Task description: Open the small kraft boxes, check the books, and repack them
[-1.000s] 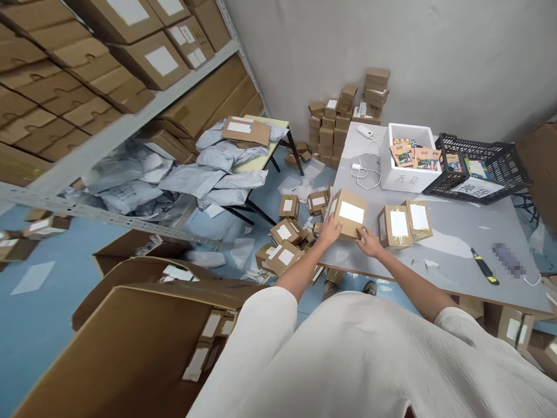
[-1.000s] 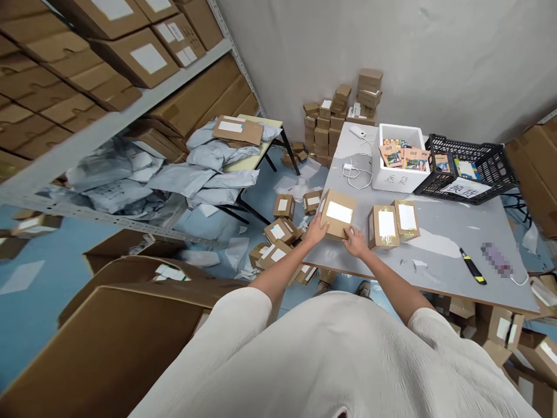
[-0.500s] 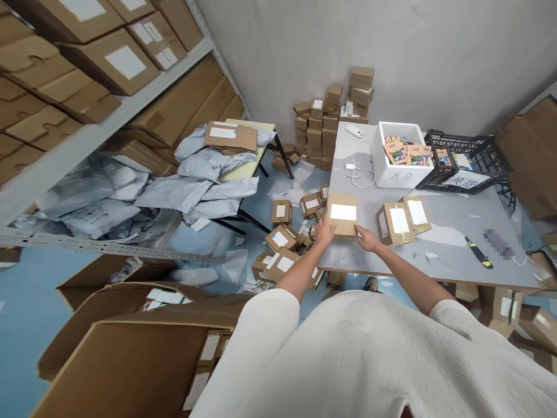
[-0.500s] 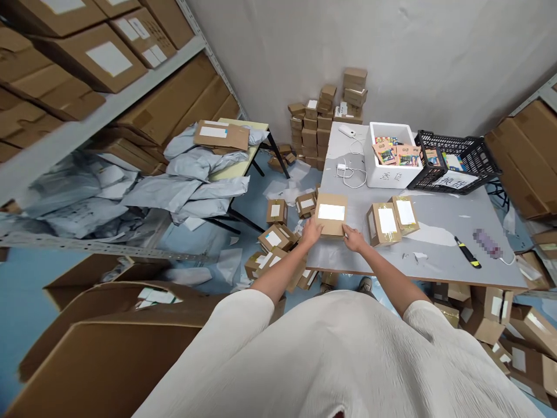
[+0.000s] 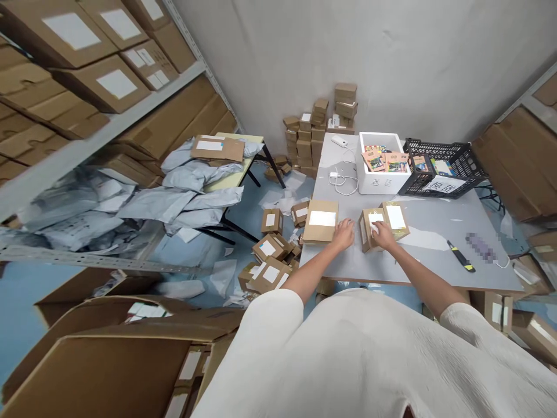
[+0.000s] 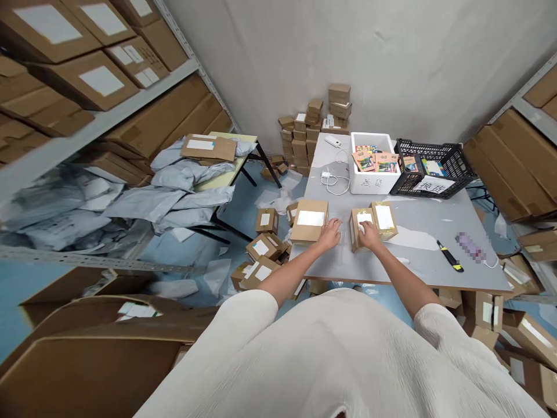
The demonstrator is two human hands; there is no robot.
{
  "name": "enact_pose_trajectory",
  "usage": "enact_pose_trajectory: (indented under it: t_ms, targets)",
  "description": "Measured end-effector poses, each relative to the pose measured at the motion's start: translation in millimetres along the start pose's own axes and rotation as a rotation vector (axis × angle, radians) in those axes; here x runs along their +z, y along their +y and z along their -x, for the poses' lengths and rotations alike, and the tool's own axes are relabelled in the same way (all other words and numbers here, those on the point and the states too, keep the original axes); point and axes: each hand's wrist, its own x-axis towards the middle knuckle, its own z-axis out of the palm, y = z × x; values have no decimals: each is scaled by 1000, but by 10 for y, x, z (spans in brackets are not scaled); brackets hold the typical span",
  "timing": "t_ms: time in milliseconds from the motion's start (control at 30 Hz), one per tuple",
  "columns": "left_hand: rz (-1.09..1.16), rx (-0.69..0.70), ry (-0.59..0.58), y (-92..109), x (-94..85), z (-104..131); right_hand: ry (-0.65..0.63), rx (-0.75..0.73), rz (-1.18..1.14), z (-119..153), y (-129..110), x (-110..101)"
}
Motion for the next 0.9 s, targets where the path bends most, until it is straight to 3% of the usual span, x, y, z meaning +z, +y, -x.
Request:
enact_pose_trajectory:
  t_ms: [200,367,567,700,800,900]
  targets:
    - [-16,121,-128,614,340,-270,-54,69,52,60,484,-160]
    - [-143,104,-243,706,463,-266,-98,51,27,65,540,-180]
    - [-246,105,-249,487,398,-179,-99,43,-62,73,356,-90]
    - [-206,26,-310,201,246,-181,-125,-41,-127,89,142,-4]
    - [-170,-43,-378,-54,83,-126,-229,-73,-108,121,-53,69]
    - [-149,-92,-268,-297,-89,12,-332,-59,-34,163,-232,143]
